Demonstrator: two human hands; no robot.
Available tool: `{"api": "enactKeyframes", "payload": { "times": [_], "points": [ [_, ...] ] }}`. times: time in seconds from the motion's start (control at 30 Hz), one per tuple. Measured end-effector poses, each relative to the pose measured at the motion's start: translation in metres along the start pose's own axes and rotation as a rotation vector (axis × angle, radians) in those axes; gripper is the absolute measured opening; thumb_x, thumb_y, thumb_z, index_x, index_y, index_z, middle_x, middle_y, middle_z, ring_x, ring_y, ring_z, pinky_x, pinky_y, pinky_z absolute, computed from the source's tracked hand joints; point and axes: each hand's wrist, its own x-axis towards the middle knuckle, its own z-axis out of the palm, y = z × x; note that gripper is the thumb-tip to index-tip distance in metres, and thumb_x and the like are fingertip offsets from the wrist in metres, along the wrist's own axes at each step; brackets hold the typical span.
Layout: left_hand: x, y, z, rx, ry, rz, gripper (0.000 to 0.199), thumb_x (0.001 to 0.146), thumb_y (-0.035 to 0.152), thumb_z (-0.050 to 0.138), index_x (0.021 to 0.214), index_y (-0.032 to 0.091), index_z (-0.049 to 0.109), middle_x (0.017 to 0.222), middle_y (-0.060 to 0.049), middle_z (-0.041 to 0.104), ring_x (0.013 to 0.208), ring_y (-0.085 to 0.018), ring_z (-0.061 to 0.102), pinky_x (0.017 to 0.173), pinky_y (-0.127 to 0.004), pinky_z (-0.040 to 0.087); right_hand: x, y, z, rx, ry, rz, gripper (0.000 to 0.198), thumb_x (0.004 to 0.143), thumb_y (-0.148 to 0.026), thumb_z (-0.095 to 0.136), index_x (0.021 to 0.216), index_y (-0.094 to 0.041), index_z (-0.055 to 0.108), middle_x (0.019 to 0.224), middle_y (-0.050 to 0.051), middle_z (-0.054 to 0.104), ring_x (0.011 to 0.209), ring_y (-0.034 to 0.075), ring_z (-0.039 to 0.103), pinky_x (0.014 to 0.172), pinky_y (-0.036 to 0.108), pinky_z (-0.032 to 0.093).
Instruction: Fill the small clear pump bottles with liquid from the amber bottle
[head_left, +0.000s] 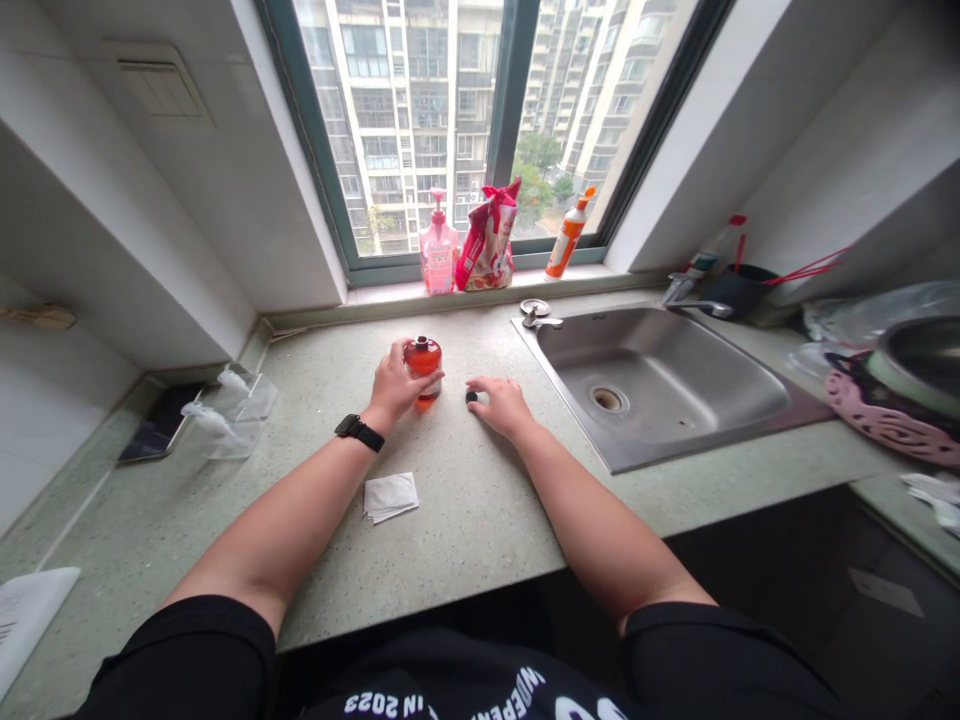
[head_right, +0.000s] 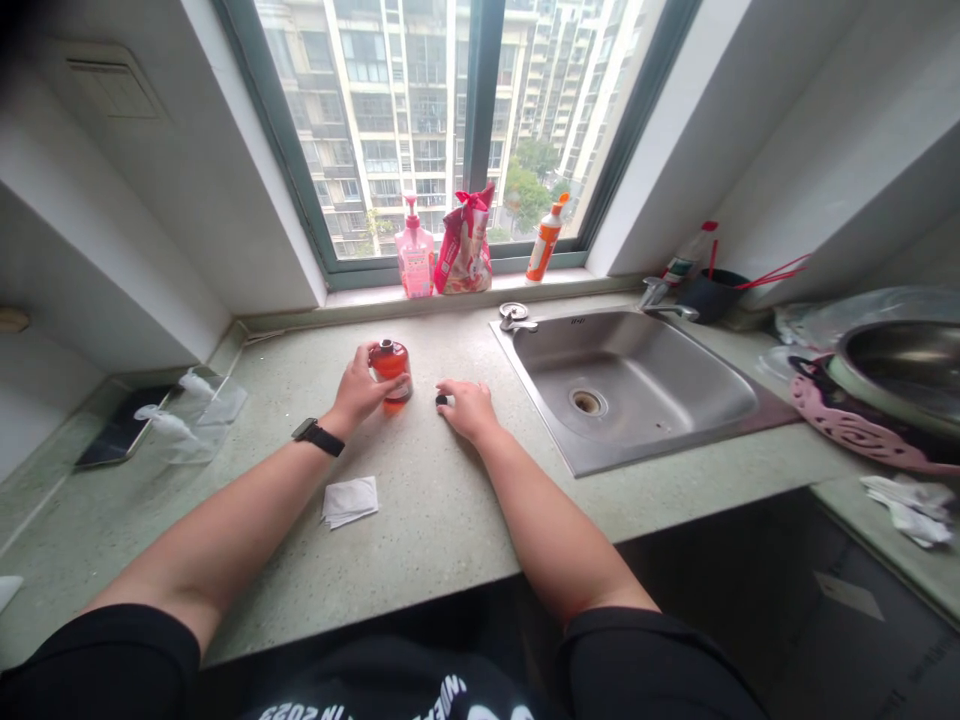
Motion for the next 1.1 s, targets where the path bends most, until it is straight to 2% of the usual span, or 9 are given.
{"api": "enactKeyframes", "payload": {
  "times": [0.17,0.27,0.37,0.53,0.6,0.67,0.83,1.0,1.1],
  "points": [
    [-0.009,-0.001,-0.02,0.096,0.019,0.059,0.1,0.078,0.064,0.092,0.156,0.021,0.044,0.147,-0.021,0.065,0.133,-0.038,0.065,0.113,-0.054,0.051,0.001,0.006,0.001,0.051,0.051,-0.063,0.045,0.086,-0.032,0.082,0.13,-0.027,0.073,0.129,0.01,0.08,0.125,0.032,0.071,0.116,0.056,0.048],
    [-0.03,-0.006,-0.058,0.212,0.059,0.13,0.083,0.091,0.063,0.08,0.155,0.022,0.046,0.141,-0.017,0.068,0.123,-0.034,0.068,0.109,-0.05,0.052,0.002,0.01,-0.002,0.093,0.106,-0.103,0.039,0.093,-0.04,0.073,0.128,-0.024,0.073,0.124,0.012,0.079,0.121,0.032,0.071,0.112,0.054,0.052],
    [-0.062,-0.017,-0.112,0.402,0.217,0.126,0.069,0.095,0.058,0.076,0.148,0.021,0.052,0.121,-0.012,0.072,0.114,-0.033,0.068,0.11,-0.053,0.049,0.003,0.011,-0.004,0.134,0.154,-0.14,0.034,0.098,-0.041,0.061,0.125,-0.025,0.073,0.115,0.011,0.079,0.116,0.031,0.071,0.11,0.055,0.052],
    [-0.113,-0.057,-0.194,0.618,0.623,-0.144,0.078,0.087,0.062,0.081,0.142,0.016,0.05,0.133,-0.02,0.063,0.133,-0.042,0.058,0.117,-0.064,0.041,0.002,0.01,-0.007,0.185,0.227,-0.163,0.039,0.1,-0.049,0.057,0.126,-0.024,0.072,0.115,0.012,0.076,0.115,0.032,0.07,0.109,0.057,0.054],
    [-0.124,-0.076,-0.209,0.587,0.663,-0.318,0.09,0.081,0.062,0.085,0.146,0.015,0.044,0.144,-0.023,0.058,0.14,-0.045,0.053,0.118,-0.068,0.039,0.001,0.01,-0.009,0.203,0.289,-0.15,0.041,0.099,-0.053,0.059,0.125,-0.024,0.071,0.115,0.013,0.074,0.114,0.033,0.071,0.107,0.058,0.055],
    [-0.129,-0.094,-0.214,0.525,0.636,-0.42,0.096,0.076,0.06,0.089,0.147,0.016,0.041,0.145,-0.024,0.057,0.14,-0.046,0.054,0.116,-0.069,0.042,0.0,0.008,-0.011,0.218,0.35,-0.136,0.043,0.098,-0.055,0.06,0.126,-0.024,0.07,0.116,0.013,0.072,0.111,0.032,0.071,0.106,0.059,0.056],
    [-0.131,-0.119,-0.213,0.303,0.603,-0.436,0.068,0.071,0.055,0.094,0.12,0.025,0.057,0.125,-0.013,0.064,0.126,-0.041,0.063,0.11,-0.065,0.051,-0.007,-0.005,-0.018,0.242,0.506,-0.133,0.054,0.092,-0.058,0.07,0.134,-0.023,0.065,0.124,0.014,0.067,0.111,0.033,0.07,0.098,0.059,0.061],
    [-0.126,-0.099,-0.199,0.143,0.486,-0.289,0.072,0.08,0.06,0.088,0.131,0.02,0.057,0.137,-0.015,0.063,0.121,-0.034,0.068,0.108,-0.057,0.056,-0.021,-0.049,-0.018,0.242,0.607,-0.285,0.041,0.098,-0.049,0.066,0.132,-0.026,0.065,0.12,0.012,0.066,0.112,0.032,0.068,0.099,0.058,0.062],
    [-0.116,-0.072,-0.172,0.084,0.301,-0.216,0.087,0.076,0.057,0.094,0.145,0.024,0.052,0.13,-0.013,0.071,0.113,-0.031,0.073,0.104,-0.053,0.059,-0.021,-0.086,-0.005,0.262,0.466,-0.378,0.035,0.098,-0.049,0.068,0.126,-0.028,0.068,0.123,0.012,0.066,0.12,0.033,0.066,0.103,0.056,0.06]
  ]
}}
